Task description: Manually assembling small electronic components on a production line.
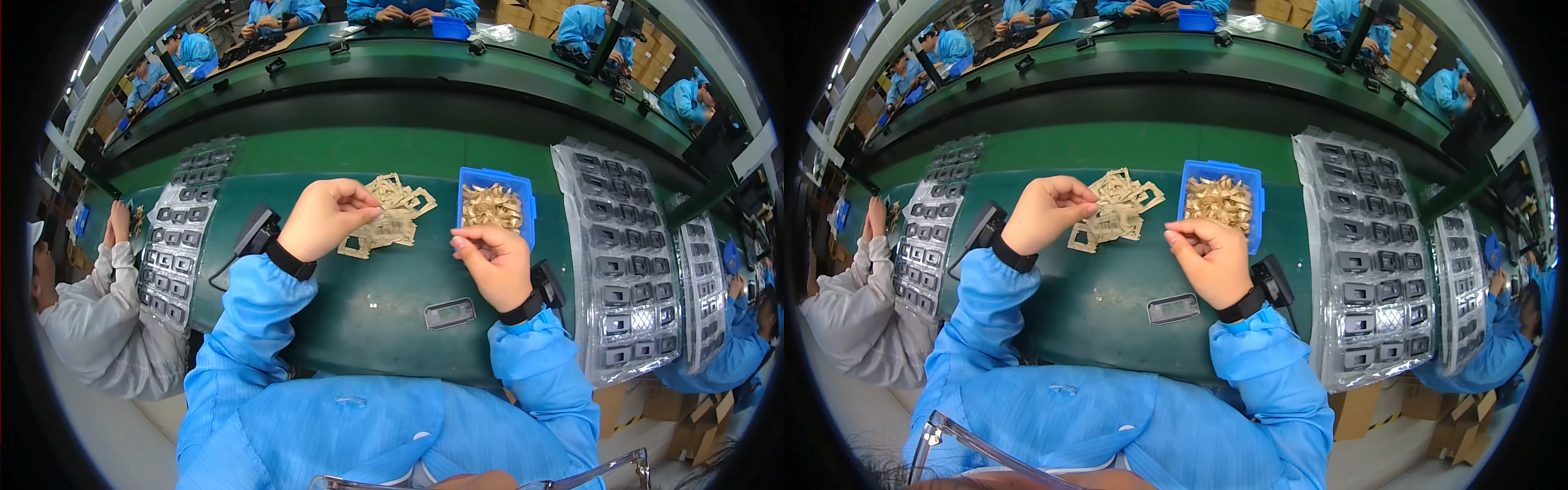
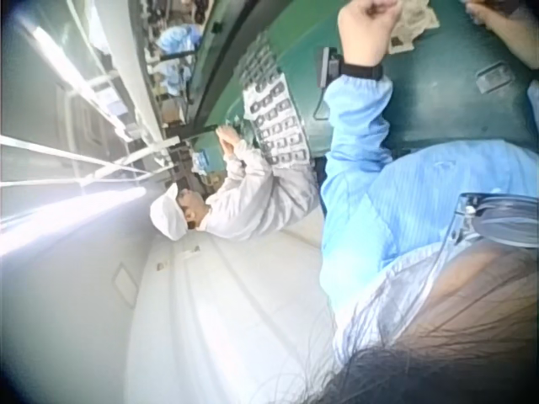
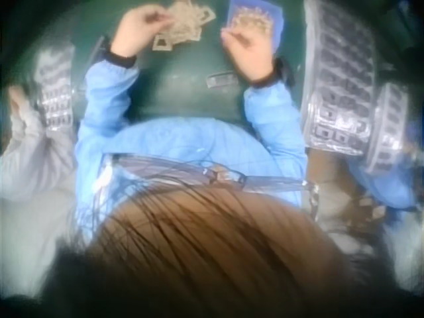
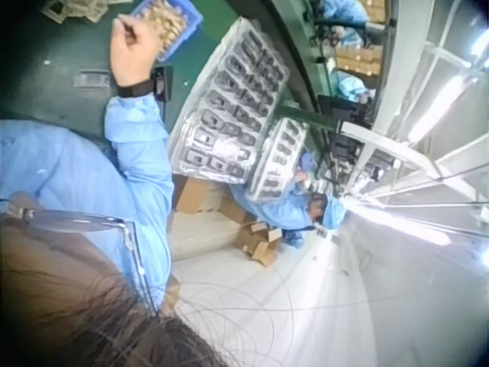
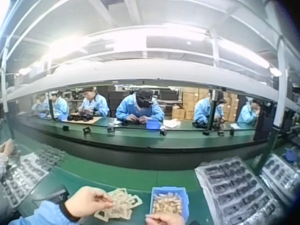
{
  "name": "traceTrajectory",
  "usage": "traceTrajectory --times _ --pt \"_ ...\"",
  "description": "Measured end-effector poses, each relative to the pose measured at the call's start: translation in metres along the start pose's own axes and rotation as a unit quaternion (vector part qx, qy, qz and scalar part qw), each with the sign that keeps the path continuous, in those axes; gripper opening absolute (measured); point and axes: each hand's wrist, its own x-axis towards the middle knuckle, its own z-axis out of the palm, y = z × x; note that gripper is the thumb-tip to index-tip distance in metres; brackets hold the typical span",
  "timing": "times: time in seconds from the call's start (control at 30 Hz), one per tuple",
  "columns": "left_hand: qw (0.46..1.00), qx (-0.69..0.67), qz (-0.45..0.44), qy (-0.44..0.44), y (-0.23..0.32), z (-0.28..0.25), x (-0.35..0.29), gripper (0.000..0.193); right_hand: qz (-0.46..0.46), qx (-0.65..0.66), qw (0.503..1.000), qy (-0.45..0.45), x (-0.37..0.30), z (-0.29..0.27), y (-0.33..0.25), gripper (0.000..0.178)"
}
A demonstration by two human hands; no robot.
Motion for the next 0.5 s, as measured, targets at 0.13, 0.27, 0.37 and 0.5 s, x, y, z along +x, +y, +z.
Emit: traceTrajectory --times 0.13,0.27,0.37,0.5 --pt "0.983 -0.173 0.022 -0.06 0.034 0.043 0.011 0.012 0.063 0.123 0.99 0.012 -0.009 -0.004 0.0 0.022" --pt "0.991 -0.104 0.074 -0.046 0.052 0.08 0.024 0.009 0.059 0.193 0.978 0.056 -0.007 -0.021 -0.002 0.023" --pt "0.985 -0.076 0.156 0.009 0.055 0.105 0.036 0.009 0.012 0.27 0.956 0.115 -0.009 -0.026 -0.005 0.02" --pt "0.975 -0.051 0.215 0.03 0.059 0.117 0.047 0.01 0.002 0.195 0.958 0.21 -0.004 -0.027 -0.012 0.019"
